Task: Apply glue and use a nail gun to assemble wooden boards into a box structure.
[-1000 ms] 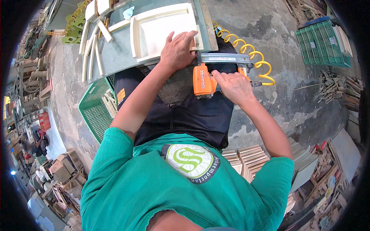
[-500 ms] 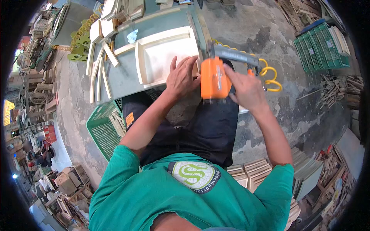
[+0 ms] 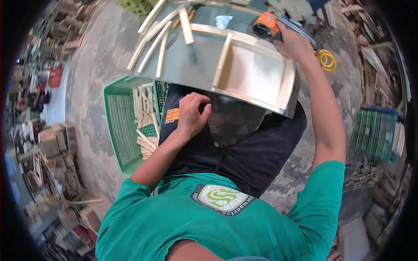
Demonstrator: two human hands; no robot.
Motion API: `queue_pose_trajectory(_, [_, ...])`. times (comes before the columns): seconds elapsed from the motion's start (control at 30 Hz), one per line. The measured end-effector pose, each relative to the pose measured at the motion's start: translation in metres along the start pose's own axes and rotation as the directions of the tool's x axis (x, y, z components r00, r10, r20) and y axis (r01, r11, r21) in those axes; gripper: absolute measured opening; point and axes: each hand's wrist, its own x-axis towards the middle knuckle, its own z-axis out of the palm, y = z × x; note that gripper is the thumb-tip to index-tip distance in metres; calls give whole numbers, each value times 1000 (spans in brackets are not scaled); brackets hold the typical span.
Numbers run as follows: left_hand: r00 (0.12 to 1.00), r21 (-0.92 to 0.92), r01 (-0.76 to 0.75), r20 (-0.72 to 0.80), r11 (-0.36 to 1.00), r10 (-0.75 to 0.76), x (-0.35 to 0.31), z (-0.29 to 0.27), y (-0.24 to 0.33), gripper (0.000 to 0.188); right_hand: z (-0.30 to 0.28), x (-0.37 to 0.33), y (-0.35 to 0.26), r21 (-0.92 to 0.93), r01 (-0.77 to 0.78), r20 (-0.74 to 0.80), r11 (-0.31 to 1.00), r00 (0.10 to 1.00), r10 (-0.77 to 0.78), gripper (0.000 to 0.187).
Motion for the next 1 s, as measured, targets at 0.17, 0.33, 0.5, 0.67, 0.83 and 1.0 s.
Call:
queue_pose_trajectory(0.17, [995, 72, -21, -97, 997, 28, 16, 6, -9, 31, 20, 22, -13, -27, -22, 104, 999, 994, 25, 75])
queue_pose_trajectory(0.33, [999, 31, 10, -43, 999, -8, 27, 24, -25, 28, 23, 22, -19, -71, -80, 55, 994, 995, 84, 71])
queue_pose_trajectory(0.5, [999, -28, 47, -24, 999, -47, 27, 22, -24, 17, 20, -16, -69, 230, 6, -171, 973, 985, 35, 44])
queue_pose_trajectory(0.67, [996, -42, 38, -75, 998, -41, 27, 22, -27, 12, 28, -88, -177, 872, -394, 395, 289, 917, 59, 37])
queue_pose_trajectory(0.83, [998, -60, 29, -56, 998, -33, 29, 26, -25, 11, 42, -107, -201, 890, -404, 377, 212, 913, 157, 37])
queue_pose_trajectory(1.0, [998, -63, 26, -52, 998, -29, 28, 24, -27, 11, 42, -106, -208, 880, -420, 380, 220, 903, 202, 36])
